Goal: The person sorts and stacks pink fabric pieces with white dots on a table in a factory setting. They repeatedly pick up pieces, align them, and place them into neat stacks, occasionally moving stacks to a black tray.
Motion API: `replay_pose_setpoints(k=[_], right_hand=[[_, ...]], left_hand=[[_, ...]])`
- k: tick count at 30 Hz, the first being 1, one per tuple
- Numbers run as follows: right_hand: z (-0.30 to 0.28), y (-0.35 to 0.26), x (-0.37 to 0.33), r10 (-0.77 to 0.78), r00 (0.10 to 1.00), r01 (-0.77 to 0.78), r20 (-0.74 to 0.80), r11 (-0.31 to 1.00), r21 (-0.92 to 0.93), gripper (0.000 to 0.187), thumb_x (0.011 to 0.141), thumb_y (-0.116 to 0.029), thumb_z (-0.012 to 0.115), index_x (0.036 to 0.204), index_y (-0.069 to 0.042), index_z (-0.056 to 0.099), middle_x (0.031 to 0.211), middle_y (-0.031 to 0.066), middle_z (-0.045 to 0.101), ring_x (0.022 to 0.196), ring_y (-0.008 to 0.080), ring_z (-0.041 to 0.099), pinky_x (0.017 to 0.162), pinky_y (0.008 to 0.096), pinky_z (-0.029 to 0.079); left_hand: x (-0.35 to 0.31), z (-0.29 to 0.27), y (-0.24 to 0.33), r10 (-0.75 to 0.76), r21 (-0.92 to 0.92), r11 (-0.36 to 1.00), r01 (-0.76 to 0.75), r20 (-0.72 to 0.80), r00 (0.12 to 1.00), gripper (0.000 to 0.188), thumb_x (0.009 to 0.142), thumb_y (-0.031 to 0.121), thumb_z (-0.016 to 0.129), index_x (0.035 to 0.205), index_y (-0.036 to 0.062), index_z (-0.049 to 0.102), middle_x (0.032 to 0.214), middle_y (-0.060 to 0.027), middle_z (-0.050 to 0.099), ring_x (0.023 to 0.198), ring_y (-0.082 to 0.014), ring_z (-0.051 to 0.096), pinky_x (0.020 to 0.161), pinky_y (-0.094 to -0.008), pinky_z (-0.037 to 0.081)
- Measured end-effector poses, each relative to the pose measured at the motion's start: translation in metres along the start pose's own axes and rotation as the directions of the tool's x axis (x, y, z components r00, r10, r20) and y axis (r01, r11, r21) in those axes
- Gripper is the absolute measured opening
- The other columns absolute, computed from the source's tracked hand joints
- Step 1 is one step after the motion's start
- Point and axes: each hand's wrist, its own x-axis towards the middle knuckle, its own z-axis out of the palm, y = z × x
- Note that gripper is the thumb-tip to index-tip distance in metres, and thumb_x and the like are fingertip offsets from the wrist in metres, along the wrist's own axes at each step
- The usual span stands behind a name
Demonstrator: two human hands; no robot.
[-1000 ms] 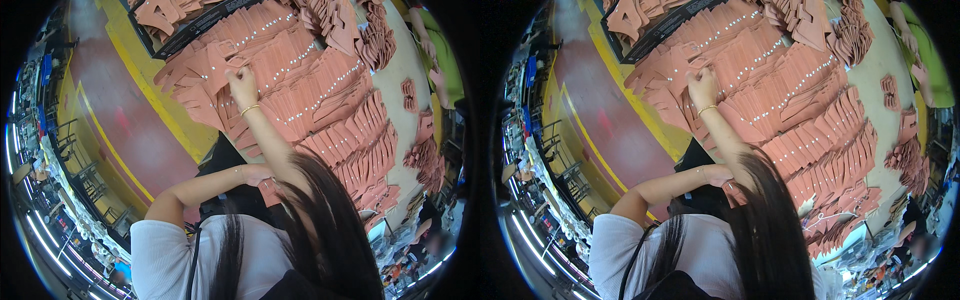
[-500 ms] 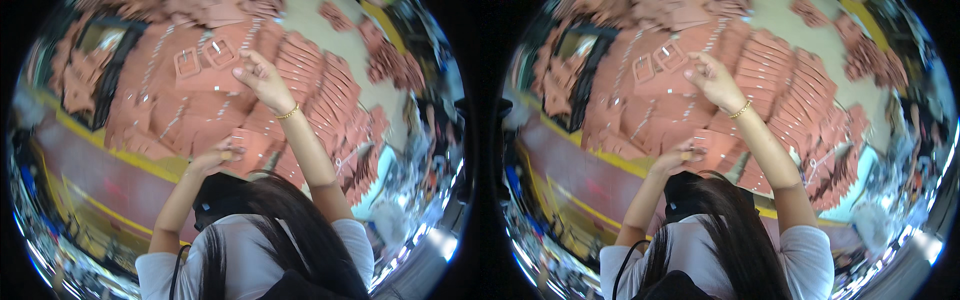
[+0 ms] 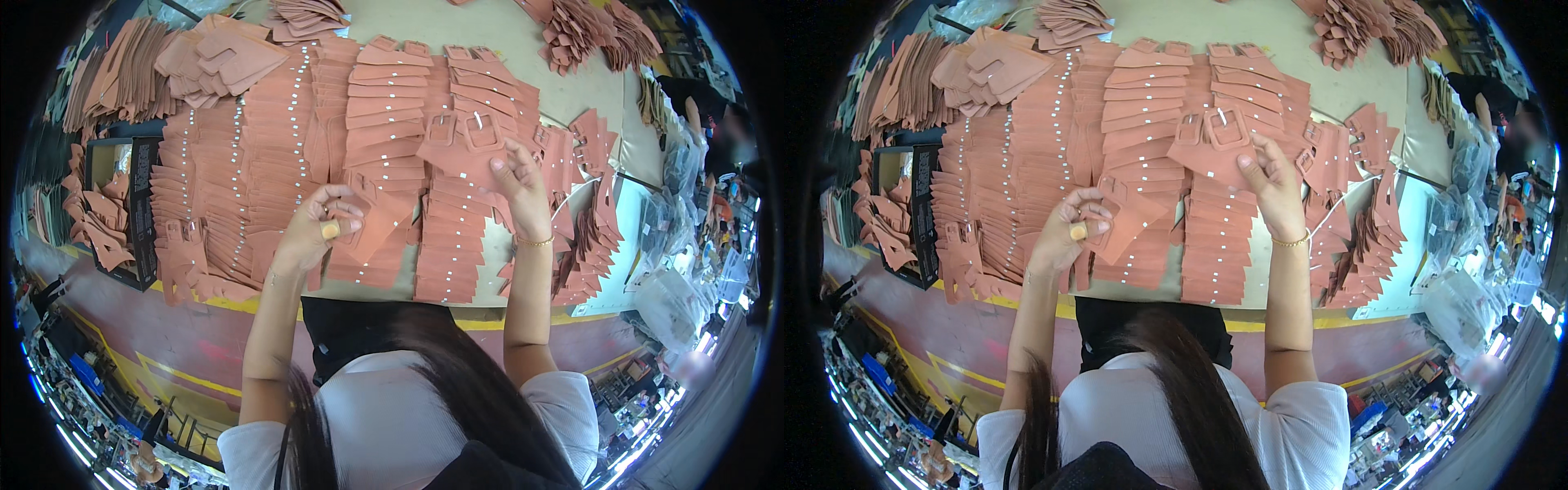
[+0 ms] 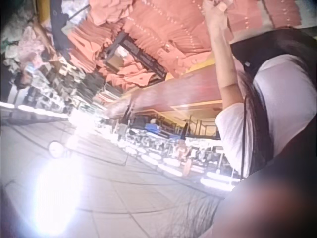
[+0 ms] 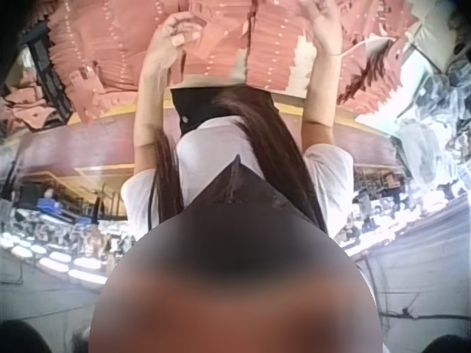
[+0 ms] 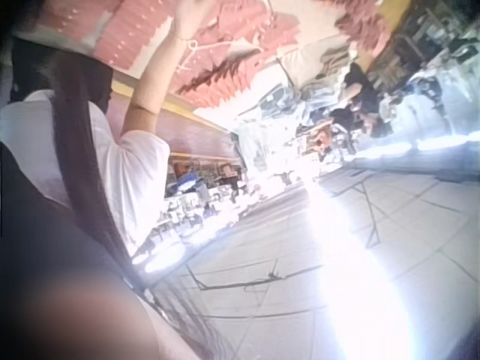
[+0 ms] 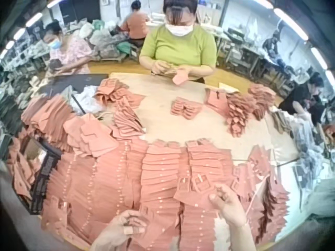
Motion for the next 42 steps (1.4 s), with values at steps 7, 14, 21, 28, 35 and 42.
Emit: replay_pose_setpoints(k=[7, 14, 21, 28, 35, 42], right_hand=[[-0.019, -0.003, 0.018, -0.052, 0.998, 0.054, -0.029, 0.995, 0.079, 0.039, 0.095, -0.011, 0.055, 0.132, 0.0, 0.045, 0.108, 0.0081, 0.066, 0.091, 0.0122, 0.063, 0.072, 0.0289, 0.056], [-0.02, -0.003, 0.027, -0.114, 0.992, 0.119, -0.047, 0.985, 0.127, 0.038, 0.095, -0.008, 0.055, 0.131, 0.001, 0.046, 0.106, 0.0081, 0.066, 0.091, 0.013, 0.063, 0.072, 0.0295, 0.057], [-0.019, -0.007, 0.025, -0.133, 0.989, 0.142, -0.066, 0.978, 0.154, 0.036, 0.095, -0.008, 0.054, 0.129, 0.0, 0.047, 0.106, 0.0078, 0.066, 0.09, 0.0129, 0.064, 0.072, 0.029, 0.057], [-0.033, -0.007, 0.021, -0.132, 0.981, 0.151, -0.141, 0.979, 0.138, 0.036, 0.094, -0.008, 0.056, 0.129, -0.002, 0.048, 0.11, 0.0085, 0.065, 0.096, 0.0139, 0.063, 0.073, 0.0311, 0.057], [-0.046, -0.005, 0.017, -0.149, 0.962, 0.17, -0.228, 0.983, 0.076, 0.037, 0.095, -0.008, 0.054, 0.13, 0.002, 0.046, 0.11, 0.0125, 0.064, 0.097, 0.015, 0.063, 0.077, 0.0292, 0.056], [-0.054, -0.004, 0.019, -0.176, 0.948, 0.193, -0.263, 0.981, 0.036, 0.036, 0.095, -0.006, 0.052, 0.129, 0.004, 0.046, 0.108, 0.0117, 0.064, 0.095, 0.0135, 0.063, 0.078, 0.0283, 0.055]], left_hand=[[0.018, 0.026, 0.013, 0.002, 0.024, 1.0, -0.002, 0.006, 1.0, 0.052, 0.073, -0.008, 0.072, 0.12, 0.0012, 0.05, 0.106, -0.0102, 0.057, 0.093, -0.0151, 0.059, 0.079, -0.024, 0.051], [0.006, 0.054, 0.034, 0.13, 0.47, 0.882, -0.036, -0.17, 0.977, 0.073, 0.068, -0.003, 0.075, 0.131, 0.0061, 0.039, 0.105, -0.0121, 0.057, 0.096, -0.0152, 0.058, 0.08, -0.0278, 0.05], [-0.007, 0.066, 0.05, 0.174, 0.416, 0.908, -0.048, -0.269, 0.947, 0.056, 0.073, 0.002, 0.071, 0.124, 0.0021, 0.047, 0.092, -0.0067, 0.062, 0.088, -0.0133, 0.061, 0.085, -0.0268, 0.046], [-0.002, 0.052, 0.028, 0.098, -0.138, 0.982, -0.128, -0.208, 0.973, 0.041, 0.081, 0.011, 0.062, 0.119, -0.0025, 0.053, 0.113, -0.0138, 0.061, 0.106, -0.0218, 0.057, 0.094, -0.0385, 0.045], [-0.009, 0.032, 0.023, 0.021, -0.372, 0.927, -0.051, -0.086, 0.996, 0.042, 0.081, 0.005, 0.059, 0.121, -0.0005, 0.05, 0.126, -0.0195, 0.054, 0.114, -0.0325, 0.055, 0.098, -0.05, 0.046], [-0.022, 0.013, 0.017, -0.029, -0.226, 0.974, -0.006, -0.152, 0.988, 0.043, 0.078, 0.001, 0.062, 0.119, -0.0003, 0.049, 0.119, -0.0187, 0.056, 0.112, -0.0319, 0.057, 0.093, -0.0429, 0.05]])
